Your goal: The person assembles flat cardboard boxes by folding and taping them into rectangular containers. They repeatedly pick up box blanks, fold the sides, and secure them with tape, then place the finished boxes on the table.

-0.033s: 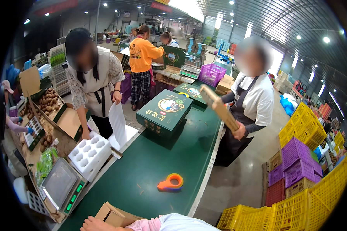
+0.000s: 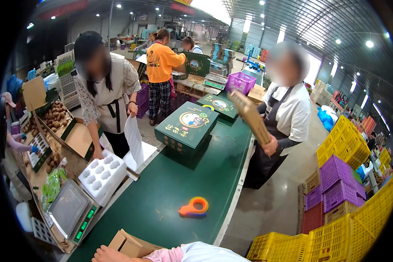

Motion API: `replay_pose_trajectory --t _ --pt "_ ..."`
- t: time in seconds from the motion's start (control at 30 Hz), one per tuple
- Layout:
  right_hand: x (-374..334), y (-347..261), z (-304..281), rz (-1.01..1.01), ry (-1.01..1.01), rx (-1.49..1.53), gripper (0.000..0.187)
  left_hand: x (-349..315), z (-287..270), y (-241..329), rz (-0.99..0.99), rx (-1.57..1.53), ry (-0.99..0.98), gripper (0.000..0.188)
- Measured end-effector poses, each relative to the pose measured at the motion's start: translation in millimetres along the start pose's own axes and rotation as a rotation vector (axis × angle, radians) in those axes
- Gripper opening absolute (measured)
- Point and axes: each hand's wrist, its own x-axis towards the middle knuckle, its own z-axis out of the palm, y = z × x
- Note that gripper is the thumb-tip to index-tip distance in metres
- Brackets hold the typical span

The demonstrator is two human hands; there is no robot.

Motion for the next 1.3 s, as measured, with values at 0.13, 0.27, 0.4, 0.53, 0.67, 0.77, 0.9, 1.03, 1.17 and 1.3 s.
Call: replay_pose_trajectory --t 0.13,0.27,0.4,0.53,0.67,0.77,0.9,1.03,1.17,1.3 --pt "-1.1 0.2 -0.7 0.014 -0.009 -0.003 0.031 -1.5 2.8 1.0 0.013 0.008 0.013 0.026" --pt "-3.2 3.1 5.4 0.031 -0.02 0.011 0.031 -2.8 5.1 -2.2 0.028 -0.007 0.014 0.026" --pt "-0.9 1.7 0.8 0.053 -0.081 0.001 0.03 -2.9 5.8 -2.5 0.036 -0.007 0.016 0.026" --pt "0.2 3.1 14.4 0.03 0.007 0.043 0.029 -5.3 3.2 -9.5 0.045 0.01 0.019 0.026" --pt "-3.9 5.1 7.9 0.113 -0.061 0.053 0.029 -2.5 1.3 -3.6 0.024 0.01 -0.036 0.026" --pt "-1.4 2.1 7.1 0.056 -0.044 0.018 0.028 -4.9 0.1 -8.6 0.042 -0.003 -0.016 0.027" --pt "-3.8 0.0 2.7 0.091 -0.088 0.026 0.028 -5.8 1.5 -4.9 0.037 0.006 0.0 0.027" --pt "-5.1 -2.1 0.5 0.046 -0.097 -0.004 0.027 -21.2 20.1 -19.7 0.04 0.002 0.025 0.03" --pt "-7.0 -2.4 5.2 0.087 -0.066 0.026 0.028 -18.9 17.9 -12.7 0.017 -0.023 0.016 0.03" --pt "-10.5 -1.0 1.0 0.04 -0.084 -0.056 0.027 -18.9 6.0 -1.3 -0.002 -0.02 -0.016 0.028"
